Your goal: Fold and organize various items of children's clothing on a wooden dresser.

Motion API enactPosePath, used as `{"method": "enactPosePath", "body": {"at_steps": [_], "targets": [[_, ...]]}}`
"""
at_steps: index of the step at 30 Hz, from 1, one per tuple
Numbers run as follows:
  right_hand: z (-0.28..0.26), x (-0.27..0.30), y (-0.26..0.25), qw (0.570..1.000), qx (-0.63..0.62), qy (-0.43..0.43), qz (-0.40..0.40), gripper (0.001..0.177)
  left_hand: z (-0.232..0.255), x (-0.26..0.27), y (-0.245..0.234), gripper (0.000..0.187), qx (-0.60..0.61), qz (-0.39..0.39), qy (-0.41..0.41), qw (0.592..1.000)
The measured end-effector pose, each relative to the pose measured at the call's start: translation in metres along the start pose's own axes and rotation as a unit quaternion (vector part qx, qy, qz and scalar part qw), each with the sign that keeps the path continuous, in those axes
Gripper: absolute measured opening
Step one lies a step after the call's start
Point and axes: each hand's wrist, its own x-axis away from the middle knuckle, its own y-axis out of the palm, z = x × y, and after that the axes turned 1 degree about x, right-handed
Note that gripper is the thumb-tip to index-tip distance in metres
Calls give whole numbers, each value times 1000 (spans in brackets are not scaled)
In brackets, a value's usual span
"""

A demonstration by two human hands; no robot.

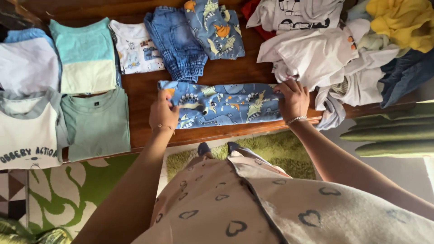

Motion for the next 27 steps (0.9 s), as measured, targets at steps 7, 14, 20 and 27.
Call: {"method": "enactPosePath", "body": {"at_steps": [7, 14, 20, 27], "targets": [[23, 12, 11, 997, 5, 69, 25, 20, -8, 0, -14, 34, -1, -90, -131, 987], [10, 0, 46, 952, -115, 284, -12, 32, -31, -12, 7, 47, 15, 48, -59, 997], [4, -9, 60, 930, -211, 291, 71, 32, -64, -6, 8, 37, 39, 38, -160, 986], [-73, 11, 86, 990, -118, 39, -67, 64, 31, 28, 19, 32, -63, -29, 11, 998]]}}
